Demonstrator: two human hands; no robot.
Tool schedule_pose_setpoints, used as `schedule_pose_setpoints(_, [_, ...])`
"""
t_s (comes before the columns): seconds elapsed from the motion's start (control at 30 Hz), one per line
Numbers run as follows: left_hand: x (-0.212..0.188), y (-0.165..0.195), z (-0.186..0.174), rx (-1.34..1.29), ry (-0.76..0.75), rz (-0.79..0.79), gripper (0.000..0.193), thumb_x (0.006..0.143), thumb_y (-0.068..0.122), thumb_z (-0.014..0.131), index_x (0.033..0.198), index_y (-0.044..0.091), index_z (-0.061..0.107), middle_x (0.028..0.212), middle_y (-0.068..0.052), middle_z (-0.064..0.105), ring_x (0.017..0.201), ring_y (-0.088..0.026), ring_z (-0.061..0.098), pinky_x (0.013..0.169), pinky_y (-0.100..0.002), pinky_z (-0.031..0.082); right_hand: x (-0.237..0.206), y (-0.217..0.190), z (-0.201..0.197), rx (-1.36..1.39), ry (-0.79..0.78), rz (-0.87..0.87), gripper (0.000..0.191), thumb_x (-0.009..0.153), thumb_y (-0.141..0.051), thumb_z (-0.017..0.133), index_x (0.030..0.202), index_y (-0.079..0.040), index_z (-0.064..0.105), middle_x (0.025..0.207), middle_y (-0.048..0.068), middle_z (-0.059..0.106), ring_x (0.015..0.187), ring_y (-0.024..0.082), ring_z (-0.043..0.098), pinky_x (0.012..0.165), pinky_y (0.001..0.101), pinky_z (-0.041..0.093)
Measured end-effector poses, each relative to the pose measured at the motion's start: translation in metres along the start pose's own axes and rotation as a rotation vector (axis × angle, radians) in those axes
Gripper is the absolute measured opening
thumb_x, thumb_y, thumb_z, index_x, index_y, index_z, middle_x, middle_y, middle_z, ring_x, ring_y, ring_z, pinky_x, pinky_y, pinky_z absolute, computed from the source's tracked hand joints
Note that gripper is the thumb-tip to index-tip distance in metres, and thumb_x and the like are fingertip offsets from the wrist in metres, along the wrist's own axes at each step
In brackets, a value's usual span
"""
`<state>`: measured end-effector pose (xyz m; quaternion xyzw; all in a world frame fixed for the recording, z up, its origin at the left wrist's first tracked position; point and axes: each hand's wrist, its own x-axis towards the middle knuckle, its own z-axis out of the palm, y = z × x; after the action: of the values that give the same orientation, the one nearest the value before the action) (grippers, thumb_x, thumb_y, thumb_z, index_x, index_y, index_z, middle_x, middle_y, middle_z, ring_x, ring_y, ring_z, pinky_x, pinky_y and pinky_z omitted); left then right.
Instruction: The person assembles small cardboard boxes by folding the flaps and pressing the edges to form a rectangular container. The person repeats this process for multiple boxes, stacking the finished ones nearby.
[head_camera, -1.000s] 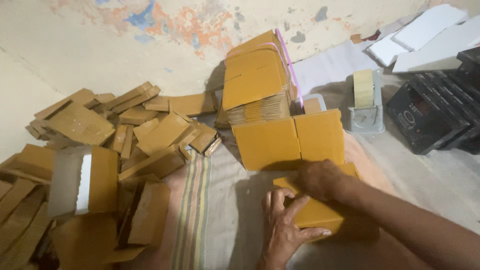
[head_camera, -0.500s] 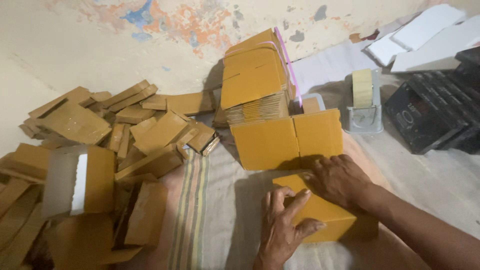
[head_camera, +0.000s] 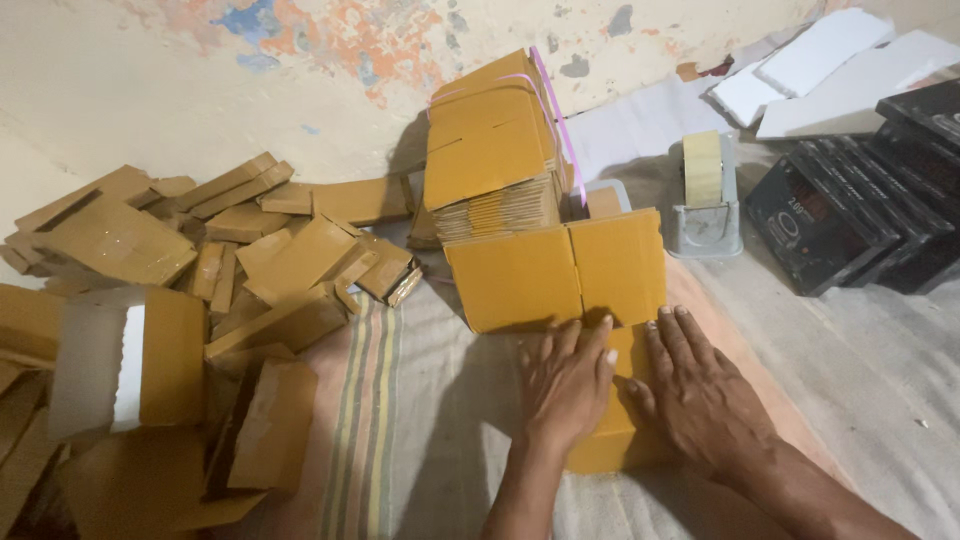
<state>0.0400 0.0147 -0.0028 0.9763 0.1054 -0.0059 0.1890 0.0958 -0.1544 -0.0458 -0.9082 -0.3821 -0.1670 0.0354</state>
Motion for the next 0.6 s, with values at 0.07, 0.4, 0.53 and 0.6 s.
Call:
schedule_pose_setpoints(0.07, [0.008,0.015,-0.013,-0.023,-0.083,-0.100,0.058,0.102,0.046,0.027,0.150,0.019,0.046,0.154,-0.018,0.043,0.144,-0.037,0.036,0.119,-0.068,0.013,0.000,0.000,-0.003,-0.014,-0.009,-0.012,0.075,0.100,-0.048,0.024,0.149,0.008,0.034,0.156,0.035,0.033,0.148,0.044,0.024,0.115,0.0444,0.029])
schedule_pose_setpoints(0.4, [0.018,0.015,0.005,0.067,0.088,0.133,0.048,0.107,0.039,0.032,0.124,0.006,0.063,0.124,-0.020,0.064,0.125,-0.035,0.056,0.119,-0.070,0.016,0.005,-0.002,-0.012,-0.033,-0.122,0.005,0.071,0.095,-0.046,0.037,0.152,-0.004,0.035,0.156,0.029,0.035,0.149,0.043,0.028,0.113,0.0607,0.028])
schedule_pose_setpoints(0.53, [0.024,0.009,0.011,-0.037,0.093,0.165,0.046,0.105,0.036,0.035,0.128,0.005,0.059,0.120,-0.020,0.064,0.116,-0.037,0.059,0.106,-0.063,0.033,0.015,-0.003,-0.022,0.002,0.054,-0.057,0.067,0.088,-0.043,0.046,0.142,-0.003,0.048,0.142,0.029,0.050,0.134,0.043,0.043,0.110,0.0618,0.031])
schedule_pose_setpoints(0.6, [0.026,0.007,0.011,-0.035,-0.004,0.027,0.046,0.108,0.037,0.031,0.121,0.006,0.062,0.114,-0.018,0.068,0.109,-0.033,0.065,0.105,-0.056,0.043,0.026,-0.008,-0.026,0.022,-0.190,0.027,0.062,0.092,-0.050,0.046,0.136,-0.006,0.052,0.128,0.020,0.057,0.130,0.037,0.049,0.119,0.0592,0.029])
